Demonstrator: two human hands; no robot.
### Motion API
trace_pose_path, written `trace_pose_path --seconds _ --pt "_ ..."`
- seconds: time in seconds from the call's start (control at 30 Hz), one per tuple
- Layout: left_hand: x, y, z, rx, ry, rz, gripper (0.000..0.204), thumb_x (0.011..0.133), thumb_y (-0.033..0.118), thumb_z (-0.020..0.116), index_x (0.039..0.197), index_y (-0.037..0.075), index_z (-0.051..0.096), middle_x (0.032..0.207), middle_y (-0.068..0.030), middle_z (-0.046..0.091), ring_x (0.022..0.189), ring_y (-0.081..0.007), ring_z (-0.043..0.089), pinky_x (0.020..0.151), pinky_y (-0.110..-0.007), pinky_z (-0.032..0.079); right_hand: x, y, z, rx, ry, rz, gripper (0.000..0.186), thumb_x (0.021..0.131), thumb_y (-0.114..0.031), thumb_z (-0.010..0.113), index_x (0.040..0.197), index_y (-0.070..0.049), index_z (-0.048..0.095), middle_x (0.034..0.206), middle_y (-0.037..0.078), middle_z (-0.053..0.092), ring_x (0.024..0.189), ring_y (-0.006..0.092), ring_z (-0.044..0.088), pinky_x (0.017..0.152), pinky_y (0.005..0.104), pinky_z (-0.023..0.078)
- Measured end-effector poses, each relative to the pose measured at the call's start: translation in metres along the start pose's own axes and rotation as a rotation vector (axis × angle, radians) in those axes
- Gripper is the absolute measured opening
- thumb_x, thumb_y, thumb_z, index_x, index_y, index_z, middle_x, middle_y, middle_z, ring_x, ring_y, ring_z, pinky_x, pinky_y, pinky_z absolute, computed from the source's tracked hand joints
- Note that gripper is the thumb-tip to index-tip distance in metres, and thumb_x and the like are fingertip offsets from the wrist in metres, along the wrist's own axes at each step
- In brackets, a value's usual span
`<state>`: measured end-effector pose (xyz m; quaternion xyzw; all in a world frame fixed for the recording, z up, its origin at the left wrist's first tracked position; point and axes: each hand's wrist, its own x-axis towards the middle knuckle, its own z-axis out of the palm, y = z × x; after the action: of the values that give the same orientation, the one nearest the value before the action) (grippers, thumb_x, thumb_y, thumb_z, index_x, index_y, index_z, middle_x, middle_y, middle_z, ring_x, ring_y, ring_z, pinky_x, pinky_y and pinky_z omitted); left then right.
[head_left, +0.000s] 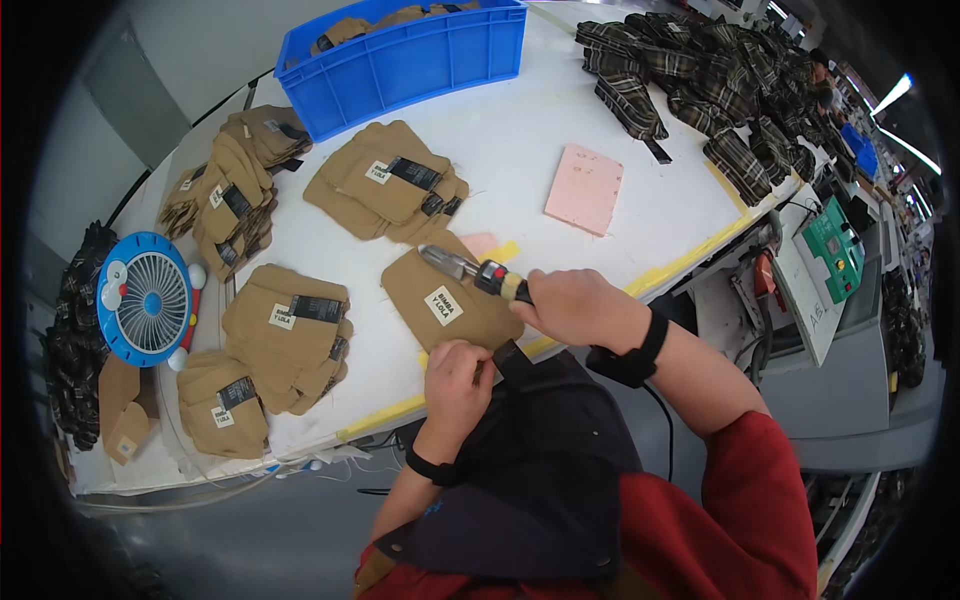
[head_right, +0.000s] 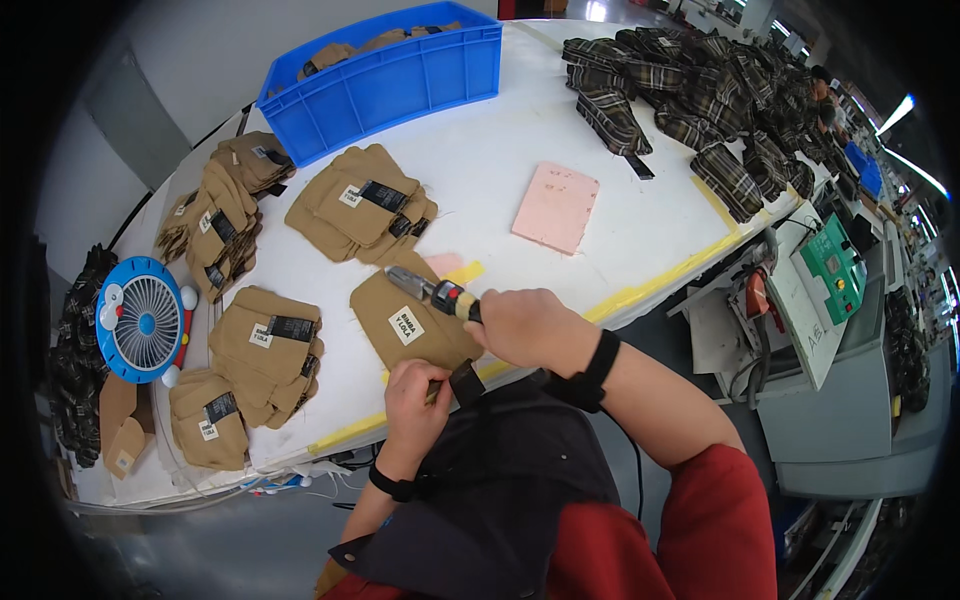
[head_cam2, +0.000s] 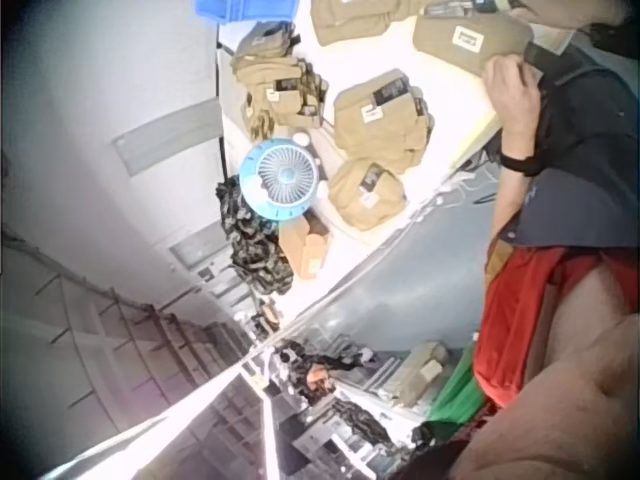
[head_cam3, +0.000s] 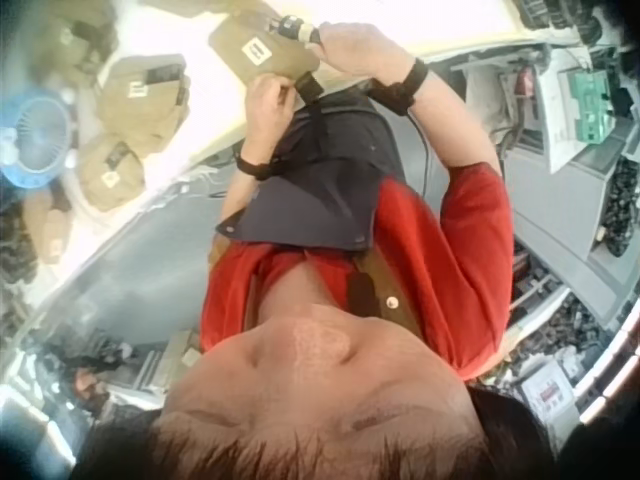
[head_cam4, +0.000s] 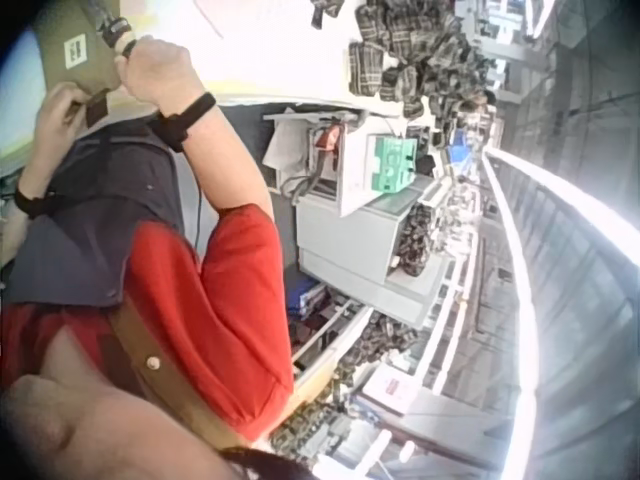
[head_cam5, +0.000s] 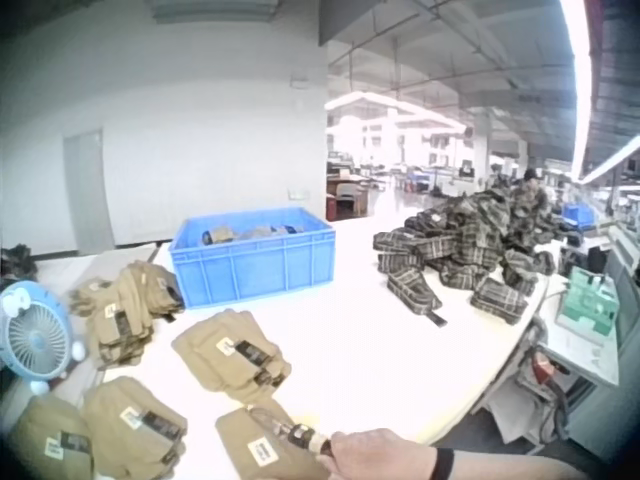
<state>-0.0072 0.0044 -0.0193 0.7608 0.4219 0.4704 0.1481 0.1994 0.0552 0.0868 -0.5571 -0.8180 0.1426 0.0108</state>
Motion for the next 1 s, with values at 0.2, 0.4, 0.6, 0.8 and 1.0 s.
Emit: trace_pose_path --seconds 0.2,0.4,0.6,0.8,1.0 --pt "0.006 0.0 0.008 0.0 -0.012 0.015 0.021 0.072 -0.005 0.076 0.085 0.005 0.063 0.085 -0.0117 0.065 0.084 -0.0345 0.063 0.075 -0.044 0.05 -0.004 0.0 0.01 0.054 0.039 0.082 0.048 0.101 -0.043 0.055 0.098 0.005 0.059 0.08 0.024 0.069 0.074 0.0429 0.07 0.068 0.0502 0.055" --pt "-0.005 -0.008 -0.001 0.024 -0.035 -0.033 0.019 0.074 -0.003 0.073 0.085 0.004 0.059 0.084 -0.0142 0.06 0.085 -0.0374 0.059 0.077 -0.048 0.047 -0.092 -0.009 0.032 0.11 0.016 0.11 0.041 0.097 -0.038 0.062 0.096 0.002 0.058 0.07 0.019 0.067 0.067 0.0394 0.07 0.06 0.0481 0.056" --pt "-0.005 -0.005 -0.004 0.065 -0.108 -0.048 0.014 0.08 -0.001 0.072 0.088 0.002 0.06 0.087 -0.015 0.062 0.083 -0.0333 0.06 0.076 -0.044 0.051 -0.064 0.001 0.037 0.205 0.082 0.069 0.039 0.097 -0.035 0.063 0.097 0.004 0.059 0.072 0.019 0.067 0.073 0.0413 0.07 0.065 0.0484 0.056" --pt "0.035 0.014 -0.034 0.016 -0.419 -0.05 0.011 0.09 0.004 0.063 0.1 0.0 0.063 0.092 -0.0243 0.066 0.09 -0.0453 0.062 0.08 -0.048 0.05 0.032 0.025 0.039 0.206 0.022 0.096 0.042 0.096 -0.04 0.06 0.103 0.002 0.064 0.086 0.021 0.072 0.083 0.0413 0.071 0.077 0.0492 0.056" --pt "0.078 -0.066 -0.049 0.318 -0.525 -0.127 0.035 0.102 0.02 0.055 0.127 -0.004 0.061 0.124 -0.03 0.063 0.119 -0.0461 0.058 0.103 -0.047 0.045 0.044 0.054 0.066 0.457 0.175 0.04 0.052 0.098 -0.048 0.054 0.105 0.003 0.061 0.085 0.024 0.069 0.084 0.0455 0.067 0.076 0.0513 0.052"
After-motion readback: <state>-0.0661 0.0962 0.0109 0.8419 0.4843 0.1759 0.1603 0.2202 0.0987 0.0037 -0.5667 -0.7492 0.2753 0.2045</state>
